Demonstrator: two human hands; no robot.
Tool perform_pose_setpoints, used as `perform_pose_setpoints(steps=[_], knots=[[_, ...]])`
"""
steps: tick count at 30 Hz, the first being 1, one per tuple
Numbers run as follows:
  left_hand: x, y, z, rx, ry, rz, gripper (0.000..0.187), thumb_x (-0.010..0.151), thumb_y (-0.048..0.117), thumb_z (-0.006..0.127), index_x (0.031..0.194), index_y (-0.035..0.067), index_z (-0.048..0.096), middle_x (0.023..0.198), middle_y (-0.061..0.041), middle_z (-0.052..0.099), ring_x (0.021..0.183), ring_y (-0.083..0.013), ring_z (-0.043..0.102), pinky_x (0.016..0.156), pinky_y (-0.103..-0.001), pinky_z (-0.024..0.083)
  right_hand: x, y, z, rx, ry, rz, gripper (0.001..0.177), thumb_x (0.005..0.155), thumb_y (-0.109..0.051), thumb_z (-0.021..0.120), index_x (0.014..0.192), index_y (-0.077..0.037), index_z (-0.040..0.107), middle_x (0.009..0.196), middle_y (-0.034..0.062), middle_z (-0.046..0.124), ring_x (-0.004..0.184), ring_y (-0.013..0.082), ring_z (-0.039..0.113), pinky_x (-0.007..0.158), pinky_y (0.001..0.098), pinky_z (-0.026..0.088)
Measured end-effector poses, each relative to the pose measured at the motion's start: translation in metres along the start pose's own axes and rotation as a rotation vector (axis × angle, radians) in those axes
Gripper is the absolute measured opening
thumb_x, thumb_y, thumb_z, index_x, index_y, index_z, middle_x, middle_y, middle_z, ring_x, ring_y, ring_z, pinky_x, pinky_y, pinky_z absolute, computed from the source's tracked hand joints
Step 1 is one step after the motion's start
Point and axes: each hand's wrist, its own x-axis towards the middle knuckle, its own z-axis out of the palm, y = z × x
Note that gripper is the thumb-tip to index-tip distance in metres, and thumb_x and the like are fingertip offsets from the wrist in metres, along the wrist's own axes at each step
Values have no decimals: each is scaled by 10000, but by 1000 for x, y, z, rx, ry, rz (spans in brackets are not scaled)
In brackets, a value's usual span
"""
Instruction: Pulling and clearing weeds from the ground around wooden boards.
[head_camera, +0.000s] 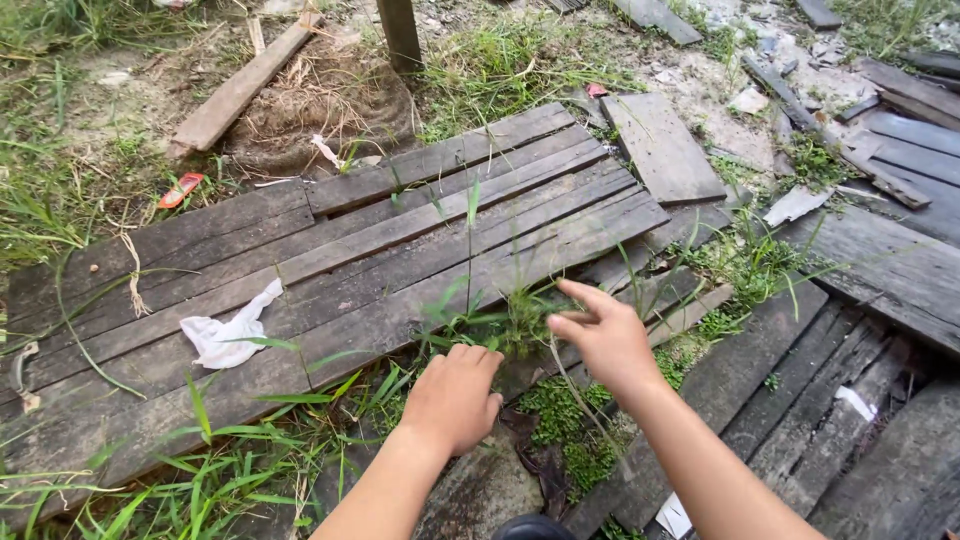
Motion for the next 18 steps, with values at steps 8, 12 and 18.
perform_pose_setpoints(steps=[8,12,18], knots=[[-9,-11,9,-5,-88,-75,525,849,210,706,1343,100,565,1326,-66,581,1281,-274,500,1059,-433,413,-66,50,7,-515,-99,-221,628,669,-318,911,1242,-142,723,1312,88,688,1220,272,635,1038,395,486],[-17,-11,27,-2,-102,-28,532,831,180,699,1340,102,567,1330,-72,577,1271,-280,500,1053,-439,409,-88,60,11,-636,-199,-286,689,612,-269,906,1264,-162,711,1328,82,650,1240,306,570,1034,419,450],[-27,4,39,-6,-108,40,467,831,167,687,1283,90,596,1288,-87,601,1246,-282,526,1030,-445,427,-94,72,14,-644,-152,-425,589,676,-135,841,1250,-129,707,1295,115,639,1203,335,579,991,434,474]])
